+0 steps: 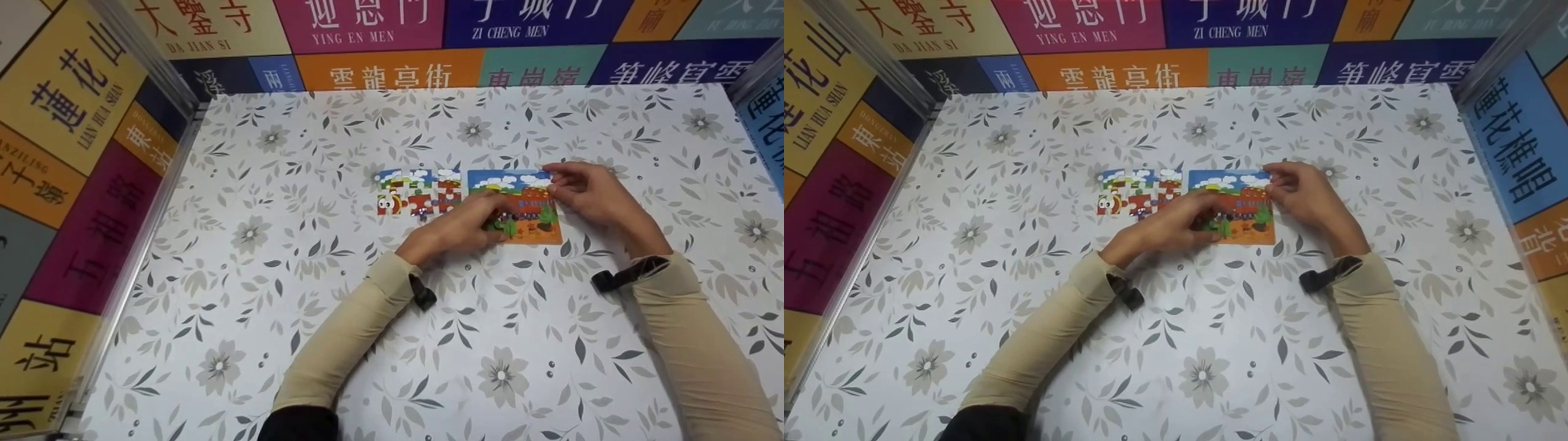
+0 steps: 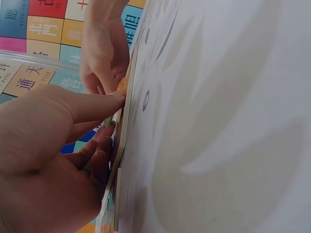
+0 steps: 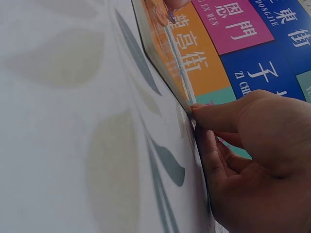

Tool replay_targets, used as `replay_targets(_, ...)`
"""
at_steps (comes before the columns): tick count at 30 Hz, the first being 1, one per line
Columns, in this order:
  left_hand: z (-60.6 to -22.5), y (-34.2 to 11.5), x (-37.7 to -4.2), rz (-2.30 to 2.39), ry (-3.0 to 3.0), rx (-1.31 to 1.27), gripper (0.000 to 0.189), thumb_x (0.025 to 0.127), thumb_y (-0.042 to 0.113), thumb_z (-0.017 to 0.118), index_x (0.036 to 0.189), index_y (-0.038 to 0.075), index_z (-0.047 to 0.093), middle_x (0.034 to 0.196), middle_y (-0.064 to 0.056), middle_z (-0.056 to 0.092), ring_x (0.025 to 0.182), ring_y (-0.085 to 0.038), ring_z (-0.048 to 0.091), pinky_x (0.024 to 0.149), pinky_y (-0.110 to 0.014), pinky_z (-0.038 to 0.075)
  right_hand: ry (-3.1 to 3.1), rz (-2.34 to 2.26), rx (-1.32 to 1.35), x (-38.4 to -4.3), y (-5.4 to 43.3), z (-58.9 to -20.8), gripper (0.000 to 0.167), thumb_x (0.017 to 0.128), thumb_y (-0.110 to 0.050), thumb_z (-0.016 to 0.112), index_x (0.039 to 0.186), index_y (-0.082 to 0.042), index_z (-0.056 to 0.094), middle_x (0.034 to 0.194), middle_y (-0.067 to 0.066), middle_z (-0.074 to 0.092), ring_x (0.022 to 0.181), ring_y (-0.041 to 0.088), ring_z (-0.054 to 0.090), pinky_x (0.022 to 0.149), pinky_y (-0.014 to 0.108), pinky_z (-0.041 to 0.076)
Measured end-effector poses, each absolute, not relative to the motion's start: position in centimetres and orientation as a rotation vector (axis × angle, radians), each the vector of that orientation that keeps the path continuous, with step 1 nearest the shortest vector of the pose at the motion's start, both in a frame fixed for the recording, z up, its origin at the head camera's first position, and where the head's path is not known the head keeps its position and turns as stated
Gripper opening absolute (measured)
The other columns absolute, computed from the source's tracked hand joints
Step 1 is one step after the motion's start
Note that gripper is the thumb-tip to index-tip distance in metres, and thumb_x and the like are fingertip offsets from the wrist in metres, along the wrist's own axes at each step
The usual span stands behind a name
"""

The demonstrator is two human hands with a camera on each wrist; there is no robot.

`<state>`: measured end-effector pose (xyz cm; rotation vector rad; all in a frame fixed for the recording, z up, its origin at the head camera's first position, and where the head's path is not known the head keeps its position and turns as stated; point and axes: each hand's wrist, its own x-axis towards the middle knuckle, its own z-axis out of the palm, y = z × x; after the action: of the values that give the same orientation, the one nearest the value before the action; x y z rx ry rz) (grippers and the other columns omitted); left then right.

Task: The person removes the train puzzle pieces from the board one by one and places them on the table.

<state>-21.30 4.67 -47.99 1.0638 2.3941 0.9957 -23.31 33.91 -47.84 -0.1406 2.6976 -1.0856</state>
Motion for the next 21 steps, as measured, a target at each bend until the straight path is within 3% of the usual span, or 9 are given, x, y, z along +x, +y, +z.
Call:
replay_targets(6,-48.04,4.63,-21.30,1.043,2.389,1.067,0.045,0.102,0.021,0.077,0.144,0.015,0.066,0.143,0.000,0.063,0.127,-0.011,0.057,0.108,-0.022,0.047,2.701,-1.096,-0.170,-23.29,33.93,-47.89,0.051,0.108,-0.023,0.069,0.157,-0.017,0.058,0.133,0.017,0.069,0.102,-0.003,0.063,0.085,0.005,0.047)
replay_targets(13,-47.78,4.76,-21.43,1.102,2.377,1.129,0.031,0.098,0.014,0.079,0.129,0.014,0.076,0.119,0.004,0.074,0.101,-0.010,0.065,0.087,-0.022,0.053,2.737,-1.101,-0.220,-23.34,34.00,-48.07,0.048,0.108,-0.021,0.068,0.155,-0.012,0.060,0.129,0.019,0.070,0.096,-0.011,0.060,0.083,0.004,0.046)
replay_targets(16,-47.67,4.70,-21.32,1.088,2.392,1.135,0.035,0.099,0.017,0.079,0.134,0.016,0.074,0.120,0.005,0.074,0.098,-0.010,0.065,0.085,-0.022,0.052,2.738,-1.093,-0.216,-23.37,34.04,-48.10,0.049,0.108,-0.022,0.069,0.155,-0.013,0.060,0.129,0.019,0.071,0.095,-0.011,0.060,0.083,0.004,0.046)
replay_targets(21,-47.54,4.25,-21.12,1.060,2.431,1.082,0.048,0.100,0.027,0.081,0.145,0.018,0.068,0.127,0.005,0.075,0.102,-0.005,0.069,0.091,-0.020,0.055,2.732,-1.077,-0.205,-23.37,34.02,-48.11,0.050,0.107,-0.024,0.070,0.156,-0.014,0.060,0.130,0.019,0.071,0.096,-0.009,0.061,0.083,0.004,0.046)
